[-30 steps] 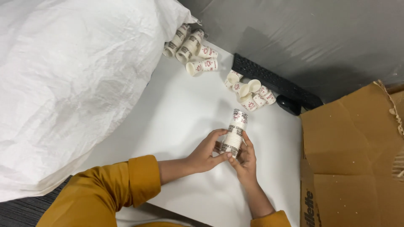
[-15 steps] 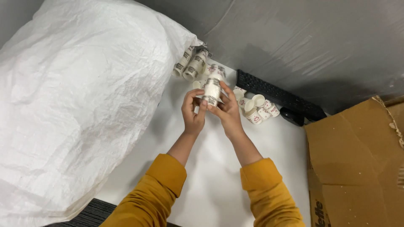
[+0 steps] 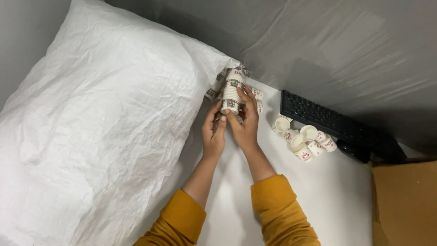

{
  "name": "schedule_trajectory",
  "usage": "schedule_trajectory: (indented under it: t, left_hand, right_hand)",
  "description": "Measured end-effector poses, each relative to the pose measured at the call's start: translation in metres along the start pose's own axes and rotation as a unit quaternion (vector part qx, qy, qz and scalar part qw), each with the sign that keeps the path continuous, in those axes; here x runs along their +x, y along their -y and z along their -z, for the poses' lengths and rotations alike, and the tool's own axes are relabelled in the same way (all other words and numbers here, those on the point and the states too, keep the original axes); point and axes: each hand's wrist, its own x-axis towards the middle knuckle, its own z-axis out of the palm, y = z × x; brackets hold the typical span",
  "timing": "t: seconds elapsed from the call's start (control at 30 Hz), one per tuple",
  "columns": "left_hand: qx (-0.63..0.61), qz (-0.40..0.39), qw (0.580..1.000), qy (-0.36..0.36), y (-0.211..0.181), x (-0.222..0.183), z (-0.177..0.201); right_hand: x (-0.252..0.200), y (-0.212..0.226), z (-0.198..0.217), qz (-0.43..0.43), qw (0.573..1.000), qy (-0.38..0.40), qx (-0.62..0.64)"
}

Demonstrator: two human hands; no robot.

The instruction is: Stacking small paper cups and wrapping them in plastic film for packaging.

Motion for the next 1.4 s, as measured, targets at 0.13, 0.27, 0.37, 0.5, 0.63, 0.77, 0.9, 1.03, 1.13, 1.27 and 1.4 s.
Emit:
schedule_trajectory:
  t: [0.13,0.27,0.37,0.5,0.63,0.77,0.9,1.03,1.13,1.27,1.4]
  left_hand:
    - [-0.047,0.002,0.999,0.002,0.004,-0.002,-0.001]
    - [-0.018,0.003,1.0,-0.012,0.005,-0.004,0.0]
    - [0.005,-0.02,1.0,-0.006,0.008,-0.007,0.002]
    - [0.002,-0.018,1.0,-0.01,0.007,-0.005,0.001]
    - [-0.027,0.001,1.0,0.0,0.009,-0.004,0.0]
    - [-0.073,0.024,0.997,0.026,0.014,-0.005,0.002]
    - [-0.088,0.063,0.994,0.033,0.024,-0.008,0.007]
    - [-0.118,0.034,0.991,0.056,0.004,-0.003,0.0]
    - [-0.096,0.04,0.992,0.07,-0.001,-0.003,0.0]
    - [-0.052,0.09,0.992,0.072,-0.001,-0.003,0.001]
    - [-0.004,0.083,0.994,0.069,0.002,-0.002,0.003]
  right_hand:
    - [-0.011,0.002,-0.005,0.044,0.999,-0.019,-0.019]
    - [-0.017,0.003,-0.007,0.071,0.996,-0.024,-0.039]
    - [-0.02,-0.008,-0.005,0.082,0.991,-0.049,-0.089]
    - [-0.018,-0.013,-0.006,0.076,0.985,-0.071,-0.141]
    - [-0.016,-0.005,-0.008,0.078,0.983,-0.07,-0.15]
    - [-0.016,-0.001,-0.01,0.083,0.983,-0.059,-0.153]
    - [-0.015,0.011,-0.01,0.1,0.981,-0.06,-0.155]
    - [-0.026,-0.018,-0.012,0.097,0.976,-0.094,-0.17]
    - [-0.026,-0.011,-0.011,0.089,0.978,-0.063,-0.177]
    - [-0.021,0.004,-0.011,0.116,0.968,-0.004,-0.223]
    - [-0.02,0.001,-0.011,0.105,0.966,0.004,-0.236]
